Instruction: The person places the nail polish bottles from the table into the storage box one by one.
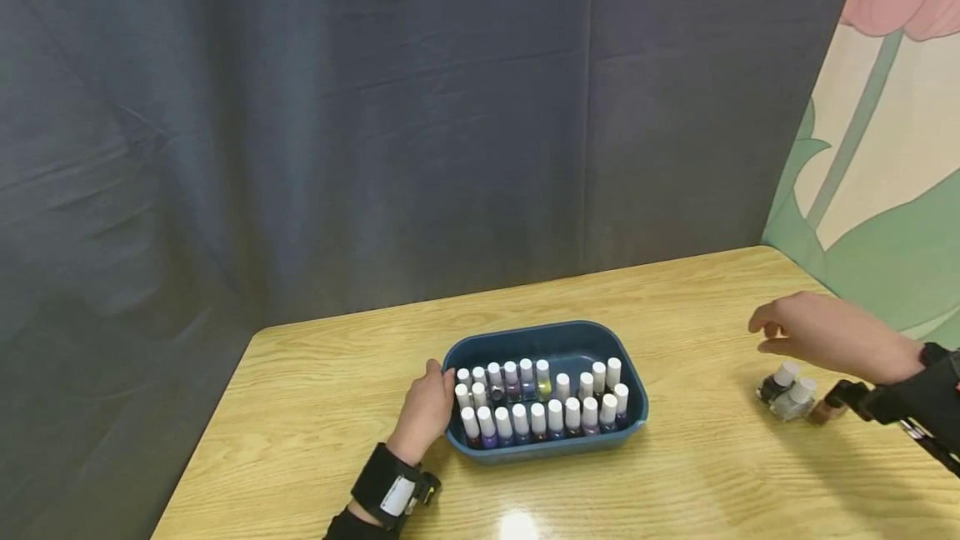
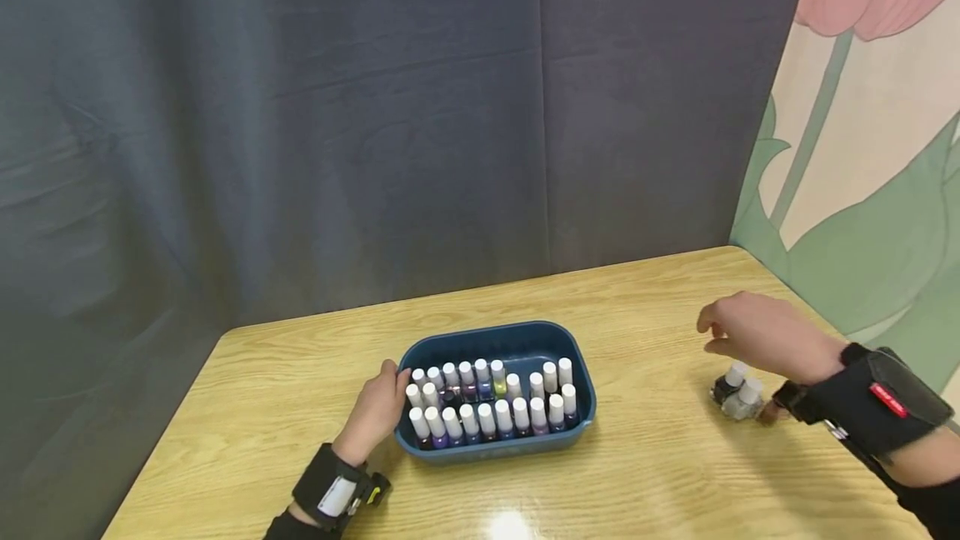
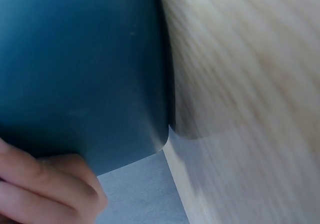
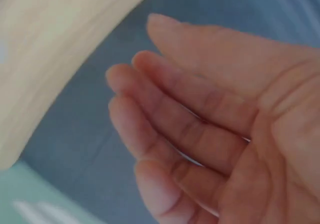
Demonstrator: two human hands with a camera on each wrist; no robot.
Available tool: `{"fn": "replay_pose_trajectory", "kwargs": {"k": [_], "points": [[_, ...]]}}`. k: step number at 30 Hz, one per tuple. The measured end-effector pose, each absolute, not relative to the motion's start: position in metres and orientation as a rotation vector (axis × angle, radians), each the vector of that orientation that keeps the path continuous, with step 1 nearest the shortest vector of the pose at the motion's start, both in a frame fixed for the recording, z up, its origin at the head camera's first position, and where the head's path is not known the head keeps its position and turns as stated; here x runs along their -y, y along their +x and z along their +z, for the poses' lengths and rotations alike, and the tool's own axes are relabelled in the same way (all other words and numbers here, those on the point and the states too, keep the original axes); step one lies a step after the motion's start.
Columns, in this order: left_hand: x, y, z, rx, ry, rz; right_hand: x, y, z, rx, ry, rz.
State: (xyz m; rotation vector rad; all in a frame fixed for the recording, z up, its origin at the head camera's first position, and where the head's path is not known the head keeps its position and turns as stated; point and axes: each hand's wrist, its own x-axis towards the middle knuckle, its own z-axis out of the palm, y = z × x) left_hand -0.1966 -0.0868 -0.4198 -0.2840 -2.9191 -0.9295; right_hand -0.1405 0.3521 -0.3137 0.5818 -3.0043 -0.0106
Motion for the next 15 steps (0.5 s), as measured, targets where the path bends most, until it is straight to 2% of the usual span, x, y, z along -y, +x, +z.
{"fn": "replay_pose_trajectory", "kwargs": {"k": [6,15], "points": [[0.088,-0.197,-0.418,2.915,-0.276,-0.918,-0.378,-0.136,-0.333,3.152,0.425,-0.085],[0.088,-0.199,-0.419,2.923,-0.268,-0.922,-0.382,-0.147,-0.350,3.193,0.410,-0.027]]}}
